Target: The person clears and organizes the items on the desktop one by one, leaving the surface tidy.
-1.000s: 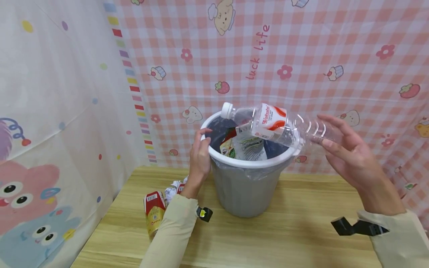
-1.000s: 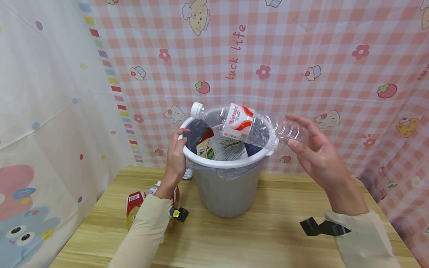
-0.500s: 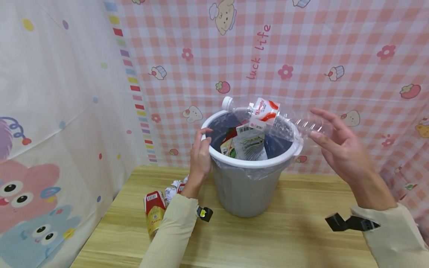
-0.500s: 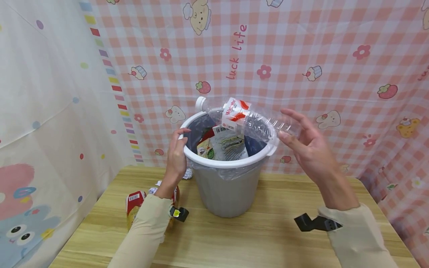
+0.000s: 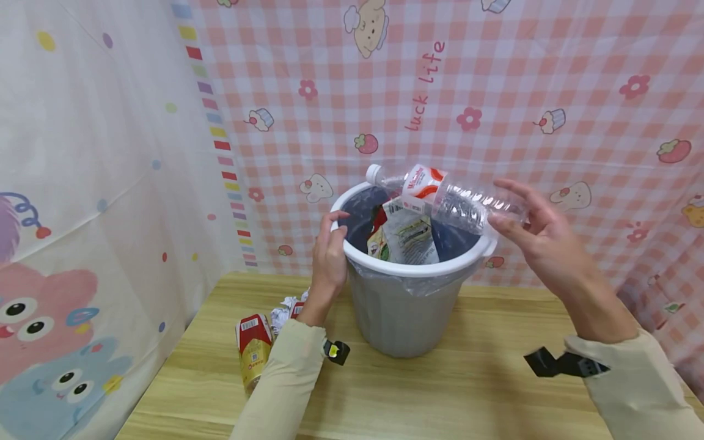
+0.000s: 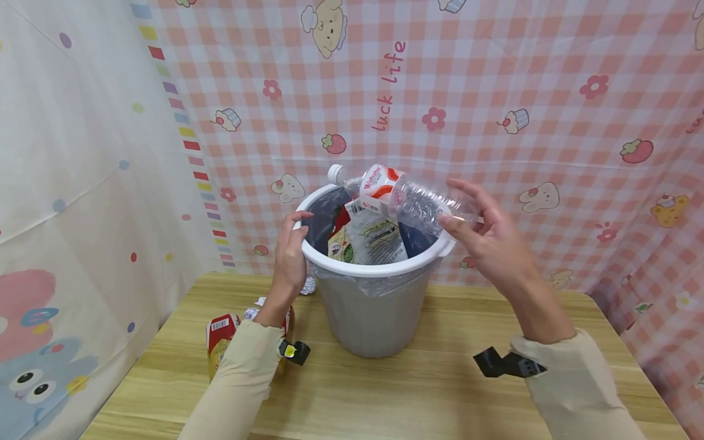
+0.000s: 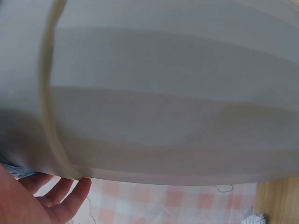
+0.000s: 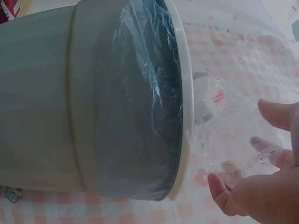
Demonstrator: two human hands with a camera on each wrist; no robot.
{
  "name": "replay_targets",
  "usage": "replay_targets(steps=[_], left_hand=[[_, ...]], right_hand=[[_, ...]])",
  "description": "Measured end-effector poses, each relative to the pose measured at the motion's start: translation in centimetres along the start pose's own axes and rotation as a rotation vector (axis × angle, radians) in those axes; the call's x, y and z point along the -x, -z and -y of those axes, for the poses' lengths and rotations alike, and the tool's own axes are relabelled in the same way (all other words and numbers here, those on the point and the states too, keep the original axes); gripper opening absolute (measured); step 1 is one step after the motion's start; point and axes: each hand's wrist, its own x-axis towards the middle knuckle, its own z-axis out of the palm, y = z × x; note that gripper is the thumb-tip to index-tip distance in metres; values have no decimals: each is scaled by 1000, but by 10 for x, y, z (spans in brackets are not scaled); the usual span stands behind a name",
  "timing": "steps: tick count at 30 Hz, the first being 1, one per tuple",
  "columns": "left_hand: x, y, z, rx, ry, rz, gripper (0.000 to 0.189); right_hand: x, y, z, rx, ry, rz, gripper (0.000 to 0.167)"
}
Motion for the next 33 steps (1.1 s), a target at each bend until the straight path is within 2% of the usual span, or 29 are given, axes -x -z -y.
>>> replay_targets(steps=[8,15,22,29,33], left_hand=[[0,1,0,-6,4,2,35],[0,1,-1,5,12,3,36],[0,0,0,8,26,19,36],[0,-1,1,13,19,16,36],[0,0,0,11,16,5,36]], right_hand=[[-2,-8,16,115,-82,37,58],[-7,-18,27,137,-123,99,63],[-13,-29,33,249,-103,127,62],[-21,-40,29,332,-96,224,59],[-28,-41,26,362,-84,251,57]])
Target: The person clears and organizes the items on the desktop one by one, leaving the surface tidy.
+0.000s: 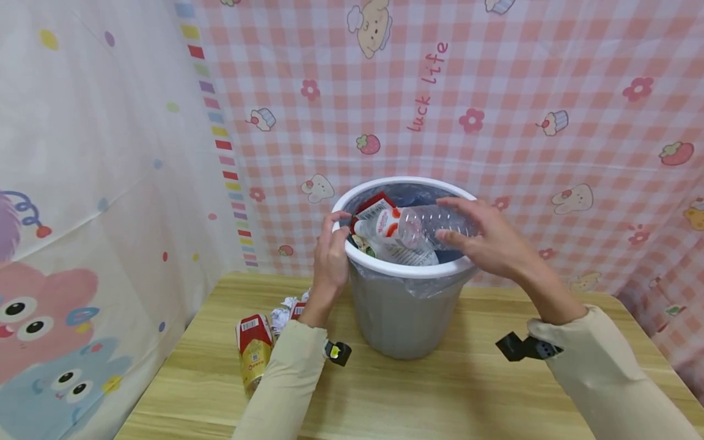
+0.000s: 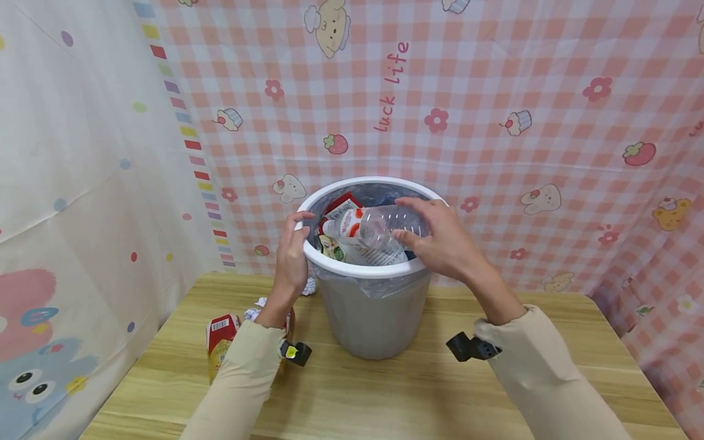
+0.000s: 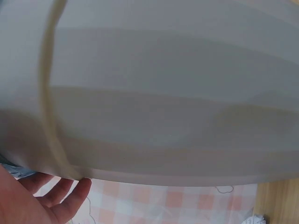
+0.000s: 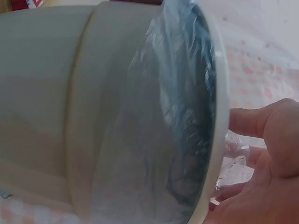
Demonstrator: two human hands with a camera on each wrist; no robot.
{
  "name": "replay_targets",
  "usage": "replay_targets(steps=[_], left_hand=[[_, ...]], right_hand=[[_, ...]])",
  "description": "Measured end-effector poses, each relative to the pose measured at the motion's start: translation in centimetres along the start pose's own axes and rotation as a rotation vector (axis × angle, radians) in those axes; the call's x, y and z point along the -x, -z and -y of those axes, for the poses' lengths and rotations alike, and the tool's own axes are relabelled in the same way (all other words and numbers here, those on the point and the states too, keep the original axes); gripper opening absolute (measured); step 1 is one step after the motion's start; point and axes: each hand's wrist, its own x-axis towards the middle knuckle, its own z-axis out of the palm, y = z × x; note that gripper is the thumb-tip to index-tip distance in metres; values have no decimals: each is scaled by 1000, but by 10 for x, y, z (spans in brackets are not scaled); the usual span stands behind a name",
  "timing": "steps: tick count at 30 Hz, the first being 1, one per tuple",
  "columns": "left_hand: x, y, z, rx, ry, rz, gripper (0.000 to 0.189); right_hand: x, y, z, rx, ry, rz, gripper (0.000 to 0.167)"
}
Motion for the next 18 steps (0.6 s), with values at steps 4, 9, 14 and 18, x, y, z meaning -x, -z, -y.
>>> replay_targets(steps=[4,9,14,18], left_hand=[[1,-1,0,-9,-5,-13,35],[1,-2,0,-6,-18,-9,35],[0,-1,2,-15,-16,-5,35],[0,-1,2,-21,-14,-9,35]], right_hand=[[-6,3,-4,11,-8,28,56],[-12,5,-4,67,-4,63,54],[-17,9,-1,96,-3,96,55],[-20,10,-1,138,9,145,55]])
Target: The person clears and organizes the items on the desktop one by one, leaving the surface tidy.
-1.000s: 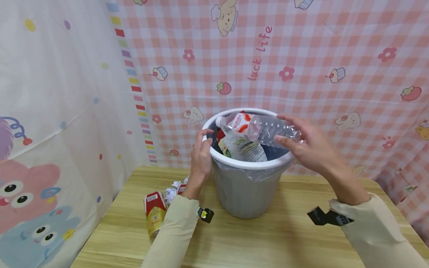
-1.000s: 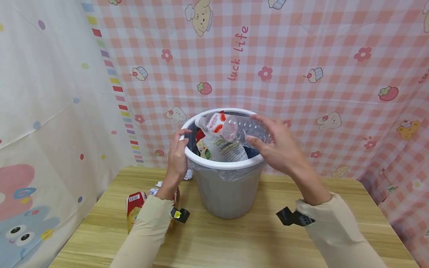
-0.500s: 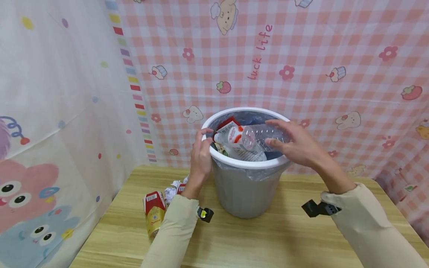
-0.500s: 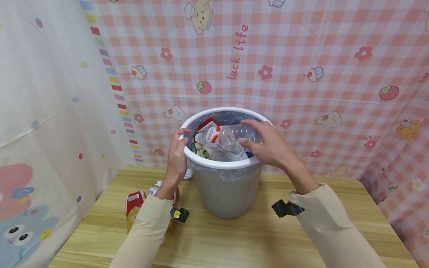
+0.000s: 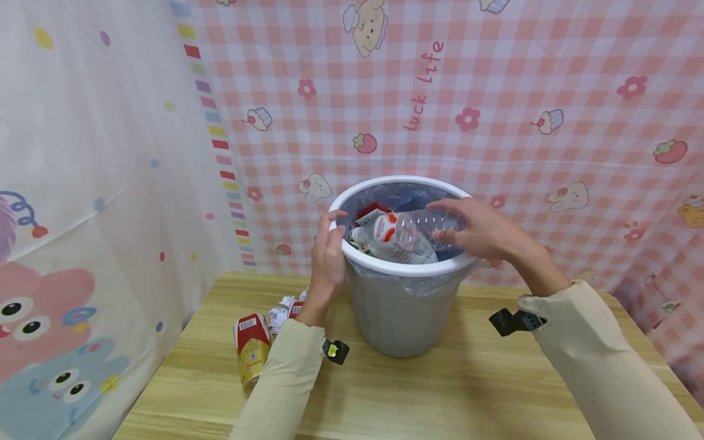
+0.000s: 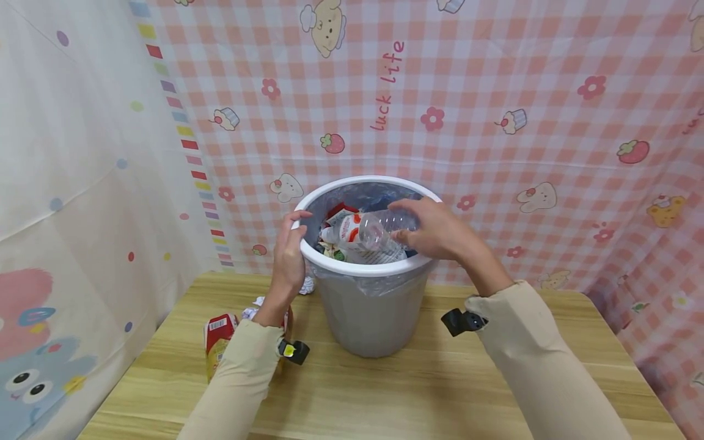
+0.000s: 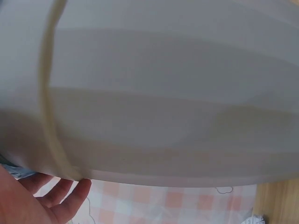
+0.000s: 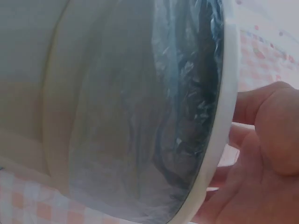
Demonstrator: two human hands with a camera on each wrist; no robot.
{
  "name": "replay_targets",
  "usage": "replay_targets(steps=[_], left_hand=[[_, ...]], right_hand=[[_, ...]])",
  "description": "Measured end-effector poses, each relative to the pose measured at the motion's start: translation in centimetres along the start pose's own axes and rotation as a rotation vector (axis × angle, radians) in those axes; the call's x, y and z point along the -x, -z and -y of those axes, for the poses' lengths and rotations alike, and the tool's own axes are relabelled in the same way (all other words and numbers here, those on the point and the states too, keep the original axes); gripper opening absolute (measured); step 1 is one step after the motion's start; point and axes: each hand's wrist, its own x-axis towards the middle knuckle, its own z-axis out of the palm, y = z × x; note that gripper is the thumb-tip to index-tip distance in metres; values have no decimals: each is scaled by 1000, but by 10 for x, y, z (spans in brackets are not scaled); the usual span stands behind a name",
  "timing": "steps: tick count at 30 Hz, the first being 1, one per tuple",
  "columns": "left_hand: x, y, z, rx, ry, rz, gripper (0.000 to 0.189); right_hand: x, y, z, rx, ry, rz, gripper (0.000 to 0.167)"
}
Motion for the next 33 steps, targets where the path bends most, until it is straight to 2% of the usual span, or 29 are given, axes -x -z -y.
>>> replay_targets(steps=[6,11,16,27,33], left_hand=[[-1,0,-1,8,1,-3,35],[-1,-1,-2,13,-7,-6,34],[0,-1,-2,7,-2,-5,34],[1,-1,-4,17,0,6,35],[1,-1,-3,26,7,-1,35]], right_hand=[[-5,-2,-4,84,-6,45,50],[-6,-4,-8,89,-11,47,48],[-11,-8,-12,82,3,16,41],[-14,-21,-16,126,-109,-62,38],[-14,-24,-15,140,-133,-80,40]])
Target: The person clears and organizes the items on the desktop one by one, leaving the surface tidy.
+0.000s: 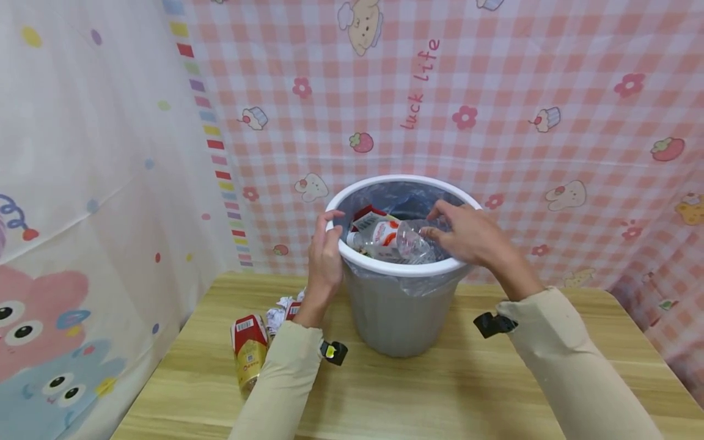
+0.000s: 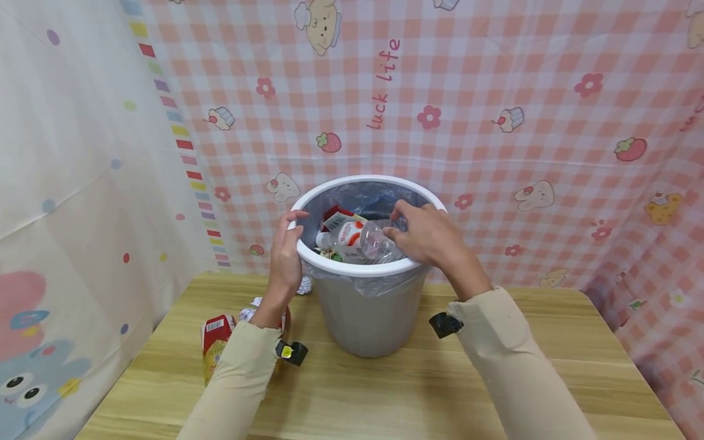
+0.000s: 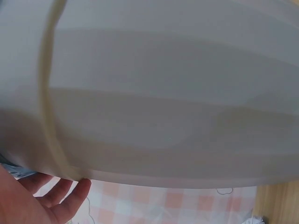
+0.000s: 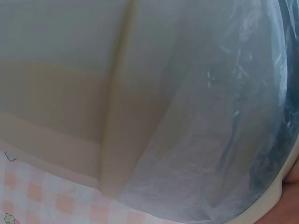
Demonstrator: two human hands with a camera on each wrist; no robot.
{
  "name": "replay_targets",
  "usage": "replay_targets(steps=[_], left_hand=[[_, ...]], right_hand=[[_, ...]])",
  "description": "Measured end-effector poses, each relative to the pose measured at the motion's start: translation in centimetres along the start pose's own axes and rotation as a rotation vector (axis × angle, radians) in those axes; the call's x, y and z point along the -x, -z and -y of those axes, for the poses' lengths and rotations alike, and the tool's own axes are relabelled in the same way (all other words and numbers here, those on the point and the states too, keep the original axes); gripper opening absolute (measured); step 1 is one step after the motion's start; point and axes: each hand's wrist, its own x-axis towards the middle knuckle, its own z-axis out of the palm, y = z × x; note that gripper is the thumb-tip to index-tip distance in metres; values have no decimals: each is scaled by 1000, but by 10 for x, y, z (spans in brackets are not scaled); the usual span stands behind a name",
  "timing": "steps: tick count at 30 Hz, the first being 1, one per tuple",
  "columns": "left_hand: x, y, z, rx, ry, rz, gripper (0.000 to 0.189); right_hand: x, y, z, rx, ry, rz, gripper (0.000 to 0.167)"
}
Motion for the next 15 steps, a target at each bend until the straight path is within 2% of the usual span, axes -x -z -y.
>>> replay_targets(steps=[15], left_hand=[[0,0,1,-2,8,9,35]], right_hand=[[1,-3,-3,31,33,-58,53]])
